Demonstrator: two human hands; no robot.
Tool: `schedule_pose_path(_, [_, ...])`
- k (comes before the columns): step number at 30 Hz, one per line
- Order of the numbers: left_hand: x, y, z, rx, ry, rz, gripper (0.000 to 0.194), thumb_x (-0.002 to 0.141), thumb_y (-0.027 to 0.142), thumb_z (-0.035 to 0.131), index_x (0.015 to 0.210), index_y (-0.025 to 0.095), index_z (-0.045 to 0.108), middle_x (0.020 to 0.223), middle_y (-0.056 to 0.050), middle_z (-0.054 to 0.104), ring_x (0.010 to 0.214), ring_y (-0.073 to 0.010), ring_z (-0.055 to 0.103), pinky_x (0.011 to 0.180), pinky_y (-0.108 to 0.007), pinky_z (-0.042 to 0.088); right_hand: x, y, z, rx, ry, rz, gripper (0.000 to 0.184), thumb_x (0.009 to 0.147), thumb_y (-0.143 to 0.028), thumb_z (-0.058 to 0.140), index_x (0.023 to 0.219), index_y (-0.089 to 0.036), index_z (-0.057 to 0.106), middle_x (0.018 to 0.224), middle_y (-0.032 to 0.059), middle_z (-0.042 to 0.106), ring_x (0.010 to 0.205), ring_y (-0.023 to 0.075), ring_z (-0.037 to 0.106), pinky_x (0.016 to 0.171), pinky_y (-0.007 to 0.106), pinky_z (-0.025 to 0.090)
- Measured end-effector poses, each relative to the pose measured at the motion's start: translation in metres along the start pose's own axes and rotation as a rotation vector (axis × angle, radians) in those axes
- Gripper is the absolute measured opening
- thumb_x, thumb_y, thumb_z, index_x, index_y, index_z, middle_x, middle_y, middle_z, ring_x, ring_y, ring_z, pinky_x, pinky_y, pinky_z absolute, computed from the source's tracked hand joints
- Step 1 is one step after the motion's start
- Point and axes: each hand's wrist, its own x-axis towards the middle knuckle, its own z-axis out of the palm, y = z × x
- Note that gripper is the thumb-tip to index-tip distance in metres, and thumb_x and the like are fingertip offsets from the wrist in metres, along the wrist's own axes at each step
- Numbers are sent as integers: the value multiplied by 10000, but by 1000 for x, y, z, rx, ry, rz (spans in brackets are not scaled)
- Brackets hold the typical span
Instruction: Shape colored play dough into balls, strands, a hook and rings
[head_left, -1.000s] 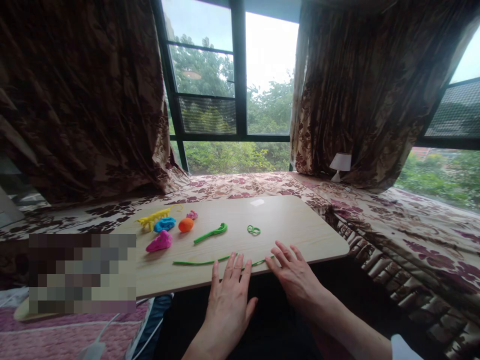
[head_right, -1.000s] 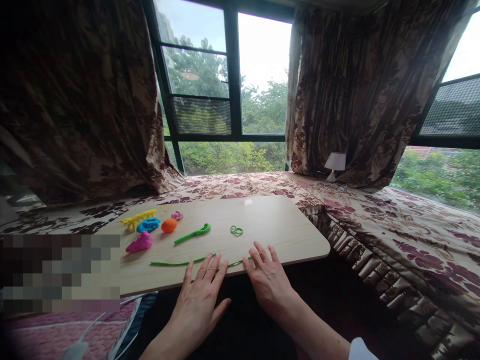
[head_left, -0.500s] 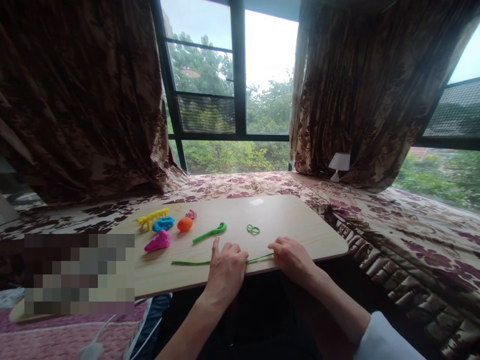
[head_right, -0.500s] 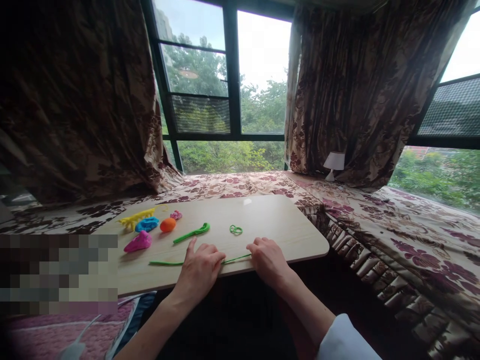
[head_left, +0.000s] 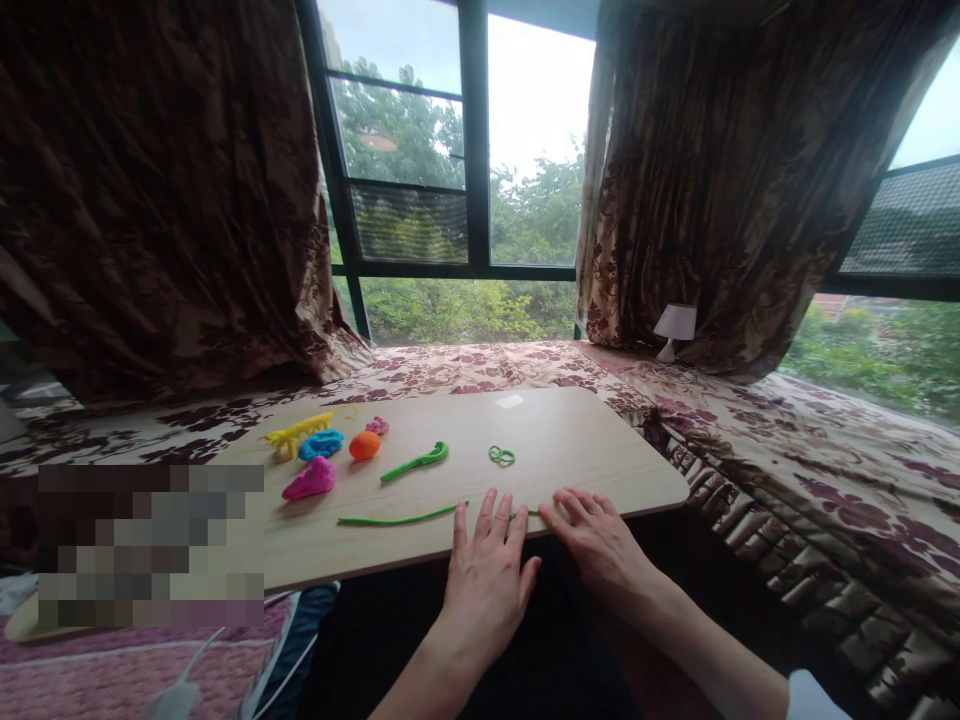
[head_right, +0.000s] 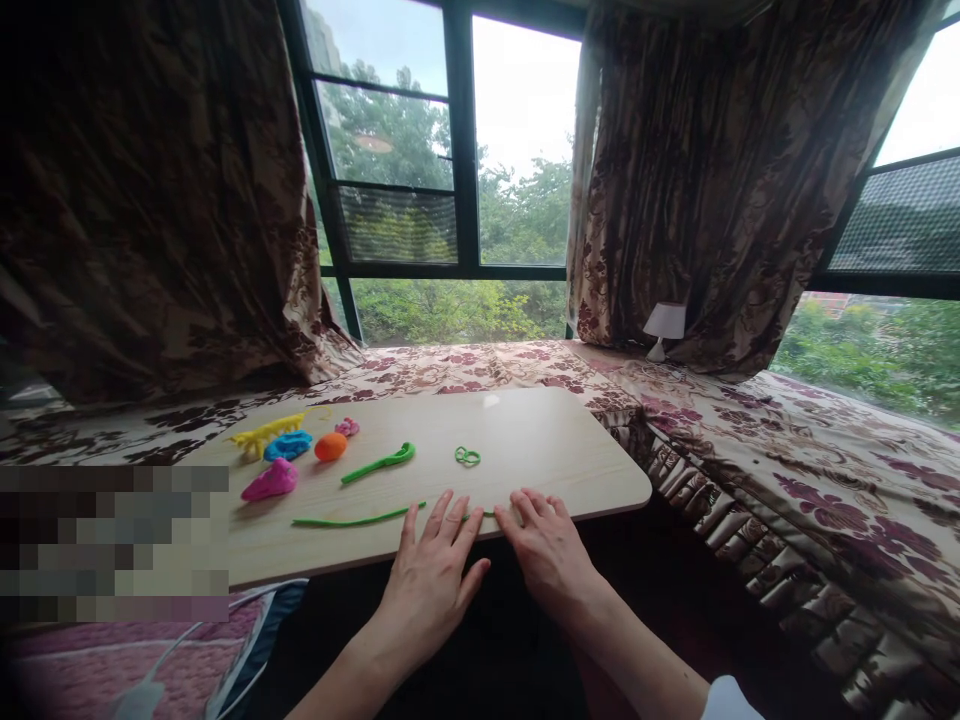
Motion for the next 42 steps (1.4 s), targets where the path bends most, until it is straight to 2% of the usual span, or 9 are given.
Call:
schedule_pose_path(5, [1,-1,-5,18,-19,1,514,791,442,408,1260,230,399,1358,-73,354,1293,-282,148,1025,-534,22,1,1,2,-23,-35,10,506,789,-210,423,1288,-234,345,1333,104,330,1242,272,206,963,419,182])
schedule_pose_path(14, [4,0,-3,26,-32,-12,525,776,398,431,1266,213,390,1361,-83,348,1290,-286,155,1024,-538,18,3,0,1,-46,-24,20,479,798,-205,416,1273,-233,368,1340,109,331,1257,278,198,975,443,178])
schedule_pose_path(21, [-7,1,-6,27,-28,-12,521,784,405,420,1274,232,376,1359,-72,351,1293,-282,149,1028,-531,20,-7,4,0,-31,-28,-1,510,781,-203,426,1283,-255,352,1333,94,342,1253,270,201,975,430,180])
schedule_pose_path(26, [1,0,-5,28,-17,-15,503,785,413,418,1249,219,408,1354,-82,355,1289,-285,160,1028,-527,33,6,8,-6,-8,-32,55,569,722,-138,415,1283,-208,355,1325,104,341,1260,262,174,975,421,168])
schedule_pose_path(29, [4,-1,-4,29,-21,-5,505,781,416,427,1247,221,410,1354,-82,354,1286,-286,169,1026,-528,40,11,3,-5,18,-34,26,604,705,-148,430,1293,-246,332,1324,84,333,1263,258,164,974,416,166])
schedule_pose_path(32, [2,-7,-6,42,-12,-12,510,783,409,428,1256,222,397,1367,-81,334,1291,-275,158,1029,-515,48,12,-4,-3,40,-38,-12,577,722,-175,433,1284,-269,339,1310,80,343,1261,257,170,974,417,161])
schedule_pose_path(37, [-11,-27,-14,96,-5,-76,466,796,369,418,1236,216,426,1363,-87,340,1288,-271,170,1027,-509,57,8,-7,-2,35,-54,4,546,744,-183,429,1276,-274,348,1300,85,353,1261,262,169,976,417,149])
schedule_pose_path(42, [-19,-37,-19,109,-27,-40,453,797,348,417,1238,244,424,1354,-68,360,1286,-264,181,1027,-511,57,5,-9,-4,10,-36,-42,496,780,-224,415,1271,-261,357,1318,90,336,1267,264,155,987,419,128])
